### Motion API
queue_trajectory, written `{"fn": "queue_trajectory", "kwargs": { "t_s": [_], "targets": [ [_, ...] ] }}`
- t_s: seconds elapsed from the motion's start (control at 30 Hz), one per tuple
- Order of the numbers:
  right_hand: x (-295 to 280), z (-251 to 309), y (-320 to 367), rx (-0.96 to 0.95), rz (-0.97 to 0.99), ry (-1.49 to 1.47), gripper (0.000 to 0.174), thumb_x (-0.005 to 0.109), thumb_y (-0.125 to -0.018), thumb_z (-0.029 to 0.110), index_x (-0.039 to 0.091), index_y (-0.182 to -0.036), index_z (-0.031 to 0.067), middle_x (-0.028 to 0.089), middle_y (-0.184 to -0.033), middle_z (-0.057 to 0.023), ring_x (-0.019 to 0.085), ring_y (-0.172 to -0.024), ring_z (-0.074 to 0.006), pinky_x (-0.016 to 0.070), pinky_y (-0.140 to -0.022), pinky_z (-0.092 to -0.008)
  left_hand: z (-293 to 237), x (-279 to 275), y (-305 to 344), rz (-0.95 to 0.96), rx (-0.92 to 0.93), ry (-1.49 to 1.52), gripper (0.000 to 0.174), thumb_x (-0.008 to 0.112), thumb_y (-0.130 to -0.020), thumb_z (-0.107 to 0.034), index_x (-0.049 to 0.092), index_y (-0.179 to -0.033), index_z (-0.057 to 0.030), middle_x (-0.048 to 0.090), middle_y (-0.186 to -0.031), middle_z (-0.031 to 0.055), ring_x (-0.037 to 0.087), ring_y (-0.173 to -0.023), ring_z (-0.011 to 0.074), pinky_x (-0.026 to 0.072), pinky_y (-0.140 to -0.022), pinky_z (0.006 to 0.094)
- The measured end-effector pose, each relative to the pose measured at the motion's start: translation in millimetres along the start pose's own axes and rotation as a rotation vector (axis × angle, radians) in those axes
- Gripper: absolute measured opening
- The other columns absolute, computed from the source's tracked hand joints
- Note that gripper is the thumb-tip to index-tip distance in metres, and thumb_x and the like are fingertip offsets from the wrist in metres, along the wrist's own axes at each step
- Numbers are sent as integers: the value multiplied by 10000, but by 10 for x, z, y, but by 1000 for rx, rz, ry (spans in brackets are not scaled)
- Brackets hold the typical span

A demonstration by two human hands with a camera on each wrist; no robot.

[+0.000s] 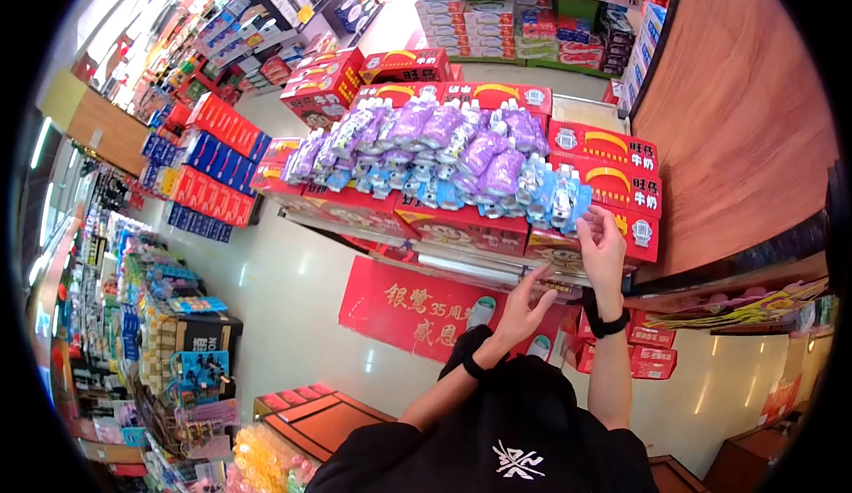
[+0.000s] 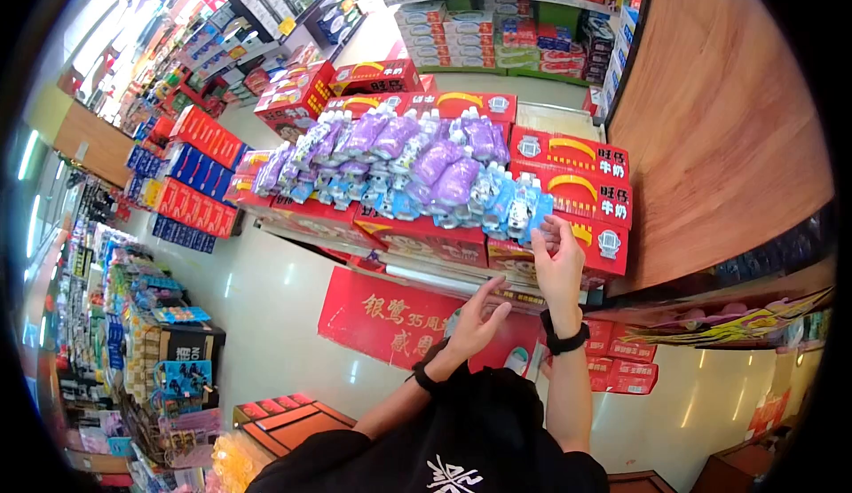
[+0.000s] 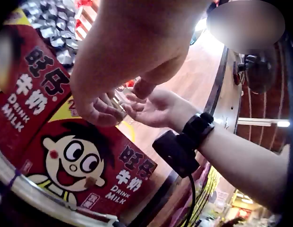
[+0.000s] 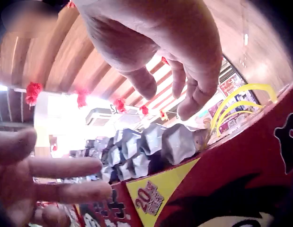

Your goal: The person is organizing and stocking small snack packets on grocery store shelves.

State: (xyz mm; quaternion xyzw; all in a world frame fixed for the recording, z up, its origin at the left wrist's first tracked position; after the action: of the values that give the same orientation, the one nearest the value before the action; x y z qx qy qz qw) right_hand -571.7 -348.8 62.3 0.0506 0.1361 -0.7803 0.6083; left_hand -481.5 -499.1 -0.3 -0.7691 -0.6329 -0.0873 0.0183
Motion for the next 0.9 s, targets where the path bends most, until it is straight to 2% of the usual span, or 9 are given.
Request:
{"fn": "queue_trajectory", "kwargs": {
  "t_s": [0.1,0.17,0.2,0.3,0.33,0.37,0.47,0.6,0.9],
  "targets": [
    [214,-65,-187,19,-47,81,394,665,-865,168,533,-1172,-39,646,-974,-153,614,-771,-140,511,-688,-277,-191,-184,-285,61,-16,68,546,591,-916,-94,353,-1398,4,471,-1364,139,549,-1102,165,448,-922,293],
    [301,-71,-267,46,-124,262,481,689,-842,200,494,-1219,-27,641,-955,-173,617,-764,-179,514,-680,-306,-360,-265,-464,113,221,-274,612,621,-900,-169,332,-1406,18,445,-1383,186,481,-1232,261,381,-1017,359],
    [336,-164,-312,39,-113,314,569,707,-820,233,449,-1256,-26,631,-923,-178,616,-760,-209,510,-665,-328,-375,-296,-503,165,65,-149,664,641,-883,-231,326,-1407,26,420,-1393,220,391,-1317,324,302,-1079,394],
    [405,-228,-459,130,-93,371,607,721,-792,235,437,-1256,-34,625,-893,-164,615,-741,-210,505,-653,-330,-376,-424,-703,219,103,-219,664,636,-884,-242,326,-1407,26,390,-1414,227,385,-1318,339,281,-1092,398],
    [432,-201,-500,167,-47,370,649,739,-754,226,425,-1254,-44,621,-875,-142,607,-726,-181,501,-650,-318,-267,-459,-787,195,287,-343,650,647,-875,-201,336,-1401,19,384,-1403,222,423,-1283,321,356,-1048,388],
    [454,-261,-541,188,-74,380,649,739,-754,226,425,-1254,-44,621,-875,-142,607,-726,-181,501,-650,-318,-287,-488,-820,228,280,-333,650,647,-875,-201,336,-1401,19,384,-1403,222,423,-1283,321,356,-1048,388],
    [511,-379,-671,293,-29,184,654,750,-719,178,426,-1237,-57,626,-871,-119,600,-743,-138,498,-641,-291,-281,-527,-947,348,229,-203,624,666,-857,-114,360,-1389,-4,349,-1388,186,487,-1195,246,498,-896,337],
    [441,-367,-644,357,-64,41,616,755,-718,108,432,-1222,-39,627,-881,-113,605,-757,-142,494,-652,-260,-275,-559,-1045,460,183,-161,614,656,-871,-118,356,-1399,-27,309,-1426,166,472,-1215,261,498,-920,358],
    [264,9,-103,340,-413,-350,528,682,-804,-9,406,-1253,-9,609,-974,-100,601,-843,-128,505,-732,-252,-316,-577,-1132,538,164,-76,551,614,-884,-49,369,-1377,-21,331,-1431,164,461,-1243,255,456,-966,367]
  ]
}}
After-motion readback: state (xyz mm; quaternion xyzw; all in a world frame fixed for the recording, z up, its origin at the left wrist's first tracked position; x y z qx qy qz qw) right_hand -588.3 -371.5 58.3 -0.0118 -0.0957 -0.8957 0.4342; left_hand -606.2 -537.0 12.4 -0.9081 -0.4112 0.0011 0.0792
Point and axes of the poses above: each hand's wrist, its own y-axis away from the middle knuckle, its own x-axis out of the palm, z = x × y, the point moved 4 cm from there along -y, towards the middle knuckle
